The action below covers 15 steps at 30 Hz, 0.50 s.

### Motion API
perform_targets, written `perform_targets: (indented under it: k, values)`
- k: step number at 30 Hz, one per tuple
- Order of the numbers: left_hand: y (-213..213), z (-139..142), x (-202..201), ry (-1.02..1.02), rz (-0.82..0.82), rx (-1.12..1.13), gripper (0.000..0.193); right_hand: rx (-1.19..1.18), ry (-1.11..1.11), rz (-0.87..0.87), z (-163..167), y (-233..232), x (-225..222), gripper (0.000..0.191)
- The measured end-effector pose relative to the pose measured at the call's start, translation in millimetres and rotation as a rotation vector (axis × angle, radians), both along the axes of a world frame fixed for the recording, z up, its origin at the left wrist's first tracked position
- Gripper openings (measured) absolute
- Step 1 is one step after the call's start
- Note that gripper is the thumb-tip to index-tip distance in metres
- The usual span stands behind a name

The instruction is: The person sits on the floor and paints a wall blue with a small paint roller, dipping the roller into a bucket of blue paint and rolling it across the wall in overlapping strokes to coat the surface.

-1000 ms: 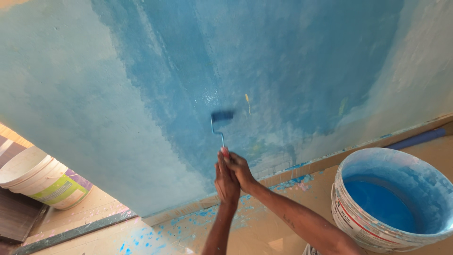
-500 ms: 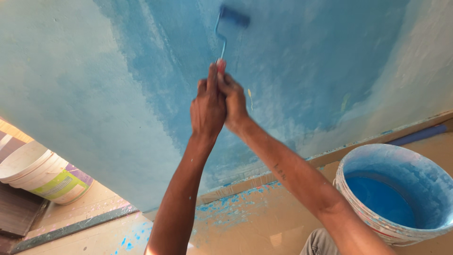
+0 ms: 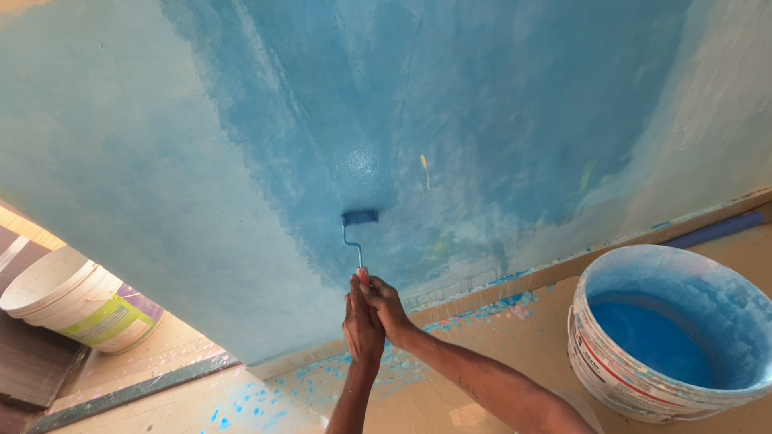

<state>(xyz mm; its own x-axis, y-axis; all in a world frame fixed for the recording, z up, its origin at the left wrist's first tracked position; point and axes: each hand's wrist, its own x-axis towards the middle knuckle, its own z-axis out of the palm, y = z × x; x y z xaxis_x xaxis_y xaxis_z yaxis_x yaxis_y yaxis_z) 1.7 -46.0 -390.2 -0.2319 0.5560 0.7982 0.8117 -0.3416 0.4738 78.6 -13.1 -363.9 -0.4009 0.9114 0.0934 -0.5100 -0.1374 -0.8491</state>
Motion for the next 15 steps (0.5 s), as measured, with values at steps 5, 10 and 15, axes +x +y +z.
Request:
perform_targets:
  k: [5,10,15]
  values:
    - [47.6,76.4,19.5,-0.067,-0.032,0.055,0.052,0.266,-0.008,-0.085,75.2,43.4,20.0,0.04]
    - [95.1,210.3,41.8,0.039,-0.092,0.396,0.049,0.441,0.015,-0.106,213.8,79.3,45.9,0.04]
    - [110.9,281.7,46.0,0.043,-0.065,0.311,0.052,0.443,0.015,-0.094,295.7,85.3,58.1,0.045]
